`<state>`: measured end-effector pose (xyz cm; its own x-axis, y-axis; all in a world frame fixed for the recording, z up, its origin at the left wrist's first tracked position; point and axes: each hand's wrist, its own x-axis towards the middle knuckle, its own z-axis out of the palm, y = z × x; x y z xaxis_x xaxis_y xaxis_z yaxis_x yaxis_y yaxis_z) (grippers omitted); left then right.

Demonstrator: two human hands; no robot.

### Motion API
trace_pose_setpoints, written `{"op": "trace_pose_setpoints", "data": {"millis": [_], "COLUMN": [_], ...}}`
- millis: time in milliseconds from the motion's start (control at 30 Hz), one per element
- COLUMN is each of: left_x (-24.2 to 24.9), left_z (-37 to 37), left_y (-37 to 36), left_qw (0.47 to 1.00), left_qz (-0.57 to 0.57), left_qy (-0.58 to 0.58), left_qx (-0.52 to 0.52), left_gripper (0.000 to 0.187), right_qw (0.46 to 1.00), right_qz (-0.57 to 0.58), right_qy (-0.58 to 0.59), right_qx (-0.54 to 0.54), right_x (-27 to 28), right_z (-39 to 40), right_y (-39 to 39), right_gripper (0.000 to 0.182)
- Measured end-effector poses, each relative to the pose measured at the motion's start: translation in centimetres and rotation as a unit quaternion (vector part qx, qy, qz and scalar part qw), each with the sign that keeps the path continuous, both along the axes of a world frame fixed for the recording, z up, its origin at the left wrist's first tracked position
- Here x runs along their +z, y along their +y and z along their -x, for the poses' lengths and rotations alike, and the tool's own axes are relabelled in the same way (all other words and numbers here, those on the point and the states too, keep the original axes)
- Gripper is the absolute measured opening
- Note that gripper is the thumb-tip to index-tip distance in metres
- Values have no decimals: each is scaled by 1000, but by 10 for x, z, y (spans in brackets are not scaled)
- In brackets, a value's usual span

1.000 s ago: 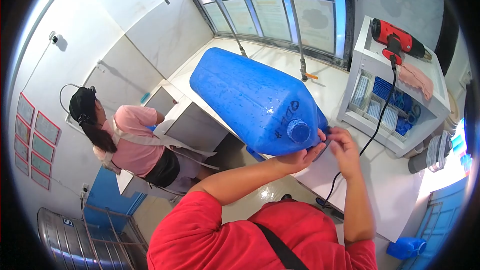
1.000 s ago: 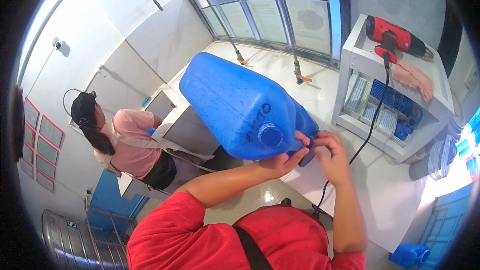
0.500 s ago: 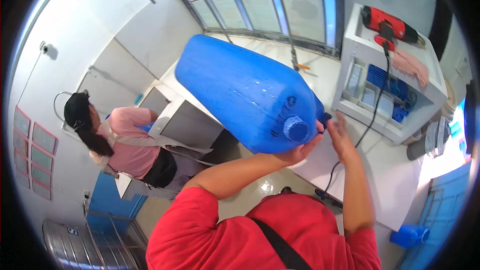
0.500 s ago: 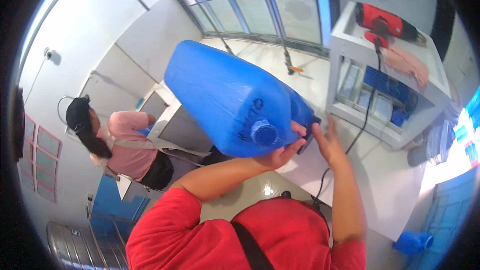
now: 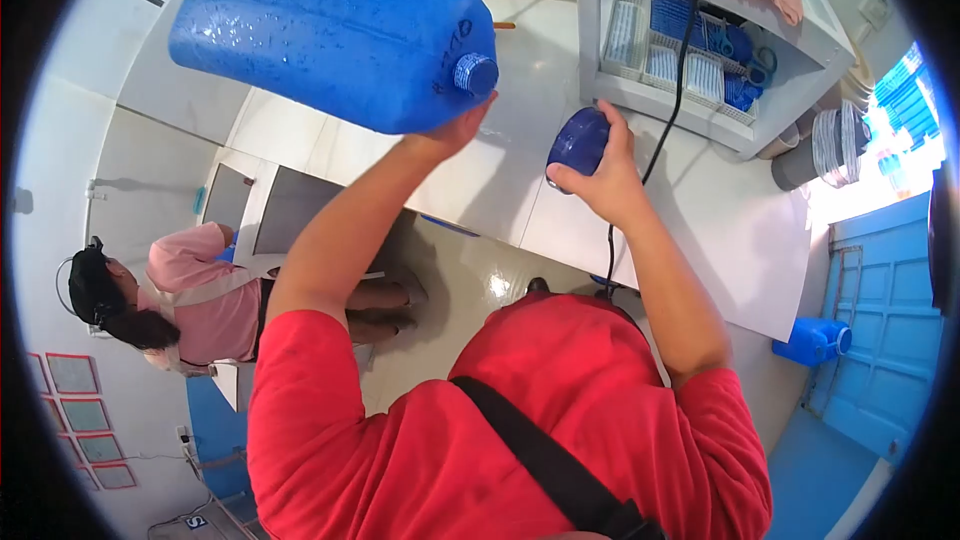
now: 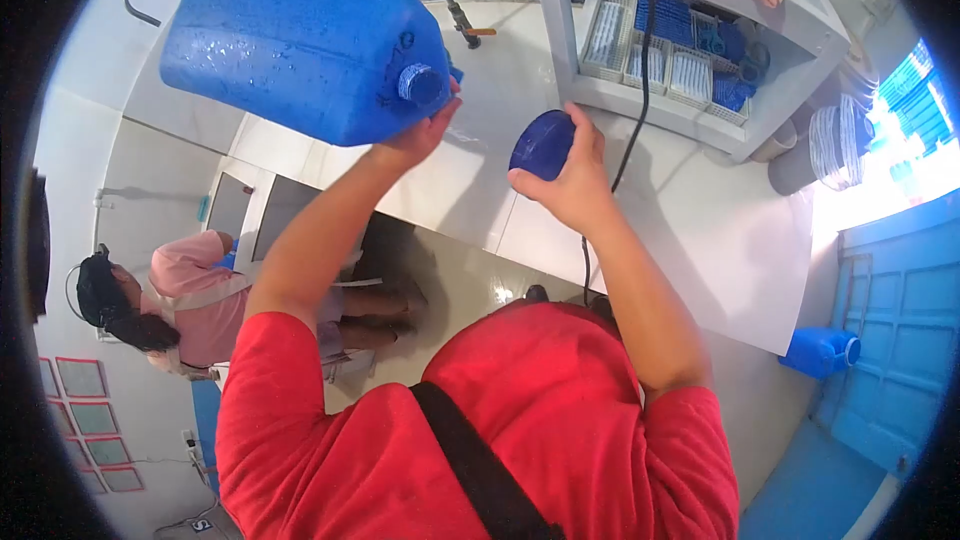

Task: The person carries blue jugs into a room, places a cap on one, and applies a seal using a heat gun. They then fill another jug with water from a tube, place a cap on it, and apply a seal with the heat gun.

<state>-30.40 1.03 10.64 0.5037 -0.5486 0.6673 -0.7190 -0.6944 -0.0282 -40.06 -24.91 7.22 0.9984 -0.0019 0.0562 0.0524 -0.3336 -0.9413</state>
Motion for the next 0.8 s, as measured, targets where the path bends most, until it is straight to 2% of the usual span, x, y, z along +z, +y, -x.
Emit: {"op": "trace_pose_setpoints", "data": {"millis": [67,100,133,167,200,233,300,333,400,433,500,533,600,667,733,800], "left_x": [2,5,6,7,8,6,-3,-7,-7,-3,12,23,49,85,122,159], "left_z": [-7,-8,-6,-4,-3,-5,-16,-22,-28,-28,-24,-22,-18,-11,-9,-4], "left_y": [5,4,1,-3,-5,-1,22,34,44,43,40,37,29,24,33,43], "left_qw": [999,995,995,955,877,876,972,995,986,986,993,993,990,989,934,874], "left_qz": [17,65,66,226,377,377,178,74,-137,-137,-62,-62,92,120,285,391], "left_qy": [31,79,81,176,263,264,135,65,-78,-79,85,85,103,80,217,288], "left_qx": [-9,-10,-11,-78,-142,-143,-67,-27,53,51,48,46,2,20,-6,-22], "left_gripper": [22,25,25,26,27,27,33,36,42,42,28,28,20,17,27,38], "right_qw": [996,996,996,995,993,993,991,991,990,991,990,990,988,987,986,985], "right_qz": [46,28,29,48,67,68,77,77,75,76,69,70,74,70,66,56], "right_qy": [-63,-63,-61,-65,-70,-69,-73,-73,-60,-60,-46,-47,-34,-30,-26,-19], "right_qx": [38,54,53,63,73,72,86,85,100,97,115,114,132,140,149,165], "right_x": [0,2,4,4,4,3,-2,-3,-5,-6,-8,-8,-9,-10,-11,-12], "right_z": [8,13,18,22,26,29,33,35,38,40,43,45,48,51,54,56], "right_y": [1,1,2,4,4,4,5,5,5,5,6,6,6,6,6,5], "right_gripper": [112,111,111,112,112,112,113,113,114,114,114,114,114,114,115,115]}}
